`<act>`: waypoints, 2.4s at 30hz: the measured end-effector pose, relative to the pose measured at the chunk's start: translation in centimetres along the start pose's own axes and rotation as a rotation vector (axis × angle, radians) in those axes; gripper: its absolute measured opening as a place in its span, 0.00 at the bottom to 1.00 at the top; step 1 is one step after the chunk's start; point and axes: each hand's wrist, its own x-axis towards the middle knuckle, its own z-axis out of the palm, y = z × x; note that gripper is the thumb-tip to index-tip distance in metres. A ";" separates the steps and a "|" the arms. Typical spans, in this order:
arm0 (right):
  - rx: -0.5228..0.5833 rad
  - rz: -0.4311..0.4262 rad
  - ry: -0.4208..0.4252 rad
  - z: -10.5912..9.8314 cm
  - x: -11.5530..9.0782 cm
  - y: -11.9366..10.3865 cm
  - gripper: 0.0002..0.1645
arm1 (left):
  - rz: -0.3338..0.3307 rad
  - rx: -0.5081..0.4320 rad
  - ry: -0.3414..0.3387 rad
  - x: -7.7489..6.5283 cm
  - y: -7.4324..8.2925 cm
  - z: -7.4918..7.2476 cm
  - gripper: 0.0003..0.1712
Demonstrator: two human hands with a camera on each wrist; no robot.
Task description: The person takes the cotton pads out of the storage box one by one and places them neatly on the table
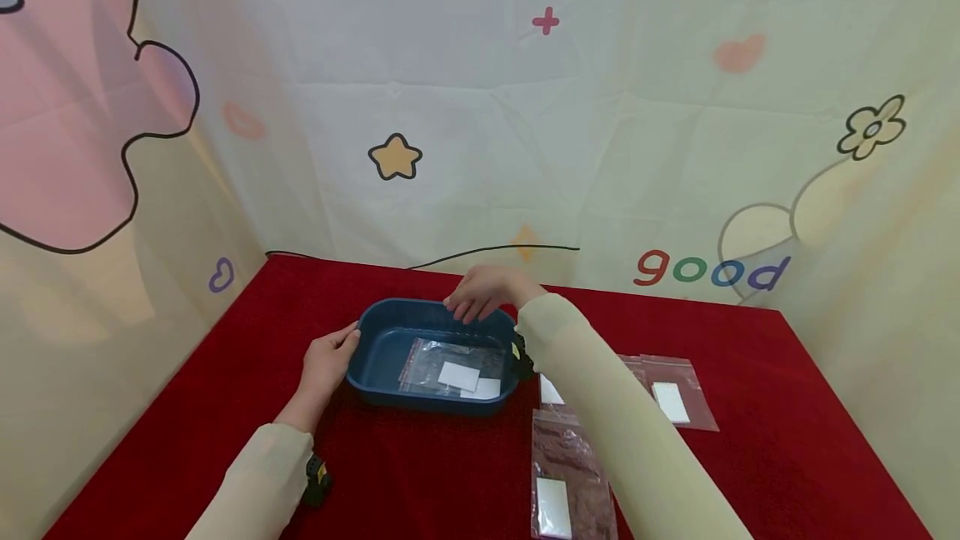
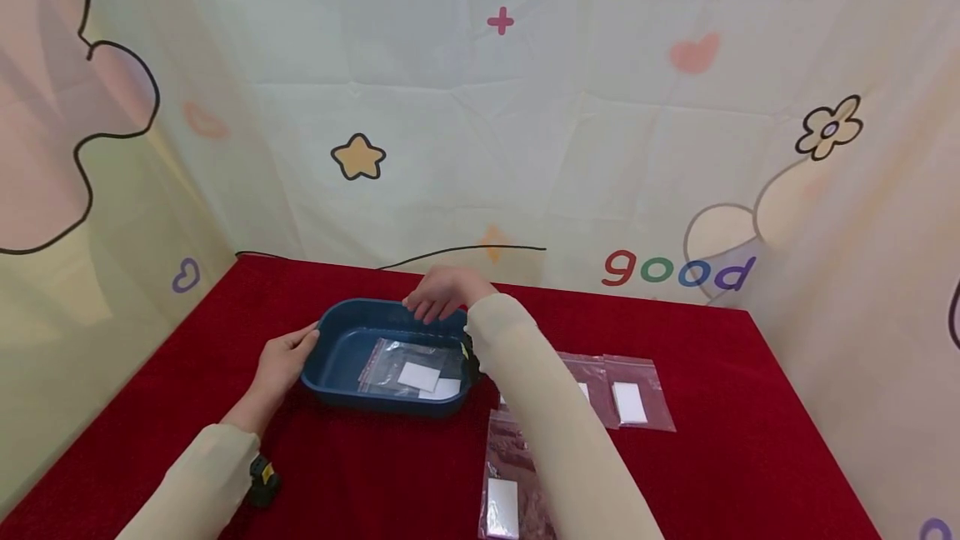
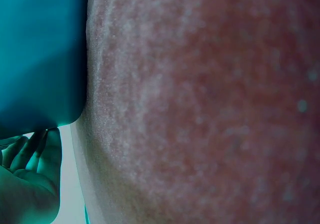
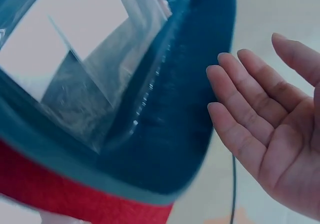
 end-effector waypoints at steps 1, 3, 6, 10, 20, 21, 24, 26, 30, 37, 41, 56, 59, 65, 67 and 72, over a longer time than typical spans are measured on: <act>0.010 0.007 -0.006 0.2 0.2 0.0 0.29 | 0.000 -0.001 -0.002 0.0 0.0 0.0 0.26; 0.030 0.024 -0.015 0.7 0.8 0.2 0.29 | -0.002 -0.002 -0.003 0.0 -0.1 0.0 0.26; 0.052 0.048 -0.020 1.4 1.4 0.3 0.27 | -0.003 -0.003 -0.001 0.1 -0.1 0.0 0.26; 0.064 0.085 -0.041 2.2 2.1 0.4 0.27 | -0.005 -0.002 0.003 0.2 -0.1 0.0 0.26; 0.062 0.178 -0.092 3.5 3.1 0.2 0.29 | 0.002 0.002 0.009 0.4 -0.3 0.1 0.26; 0.060 0.183 -0.089 3.6 3.1 0.2 0.29 | 0.006 0.003 0.009 0.4 -0.3 0.1 0.26; 0.058 0.195 -0.078 3.8 3.3 0.2 0.28 | 0.012 0.005 0.010 0.4 -0.3 0.1 0.26; 0.054 0.195 -0.077 3.9 3.4 0.2 0.26 | 0.012 0.003 0.011 0.4 -0.2 0.2 0.26; 0.060 0.210 -0.073 4.1 3.4 0.3 0.23 | 0.007 -0.002 0.014 0.5 -0.3 0.2 0.26; 0.065 0.231 -0.081 4.1 3.7 0.5 0.22 | 0.028 0.006 0.023 0.2 -0.2 0.1 0.26; 0.073 0.208 -0.113 3.9 3.8 0.4 0.20 | 0.026 0.011 0.027 0.3 -0.3 0.1 0.26; 0.099 0.164 -0.182 3.6 4.2 0.0 0.18 | 0.030 0.010 0.043 0.4 -0.2 0.3 0.26; 0.071 0.174 -0.196 3.6 4.1 -0.2 0.16 | 0.038 0.019 0.071 0.3 -0.1 0.4 0.25; -0.001 0.189 -0.203 4.0 4.0 -0.6 0.11 | 0.021 -0.002 0.054 0.3 -0.2 0.3 0.26; -0.036 0.186 -0.197 4.1 4.0 -0.6 0.09 | 0.016 -0.006 0.046 0.3 -0.2 0.3 0.25; -0.081 0.174 -0.170 4.3 4.2 -0.5 0.07 | 0.014 0.009 0.045 0.4 -0.1 0.4 0.25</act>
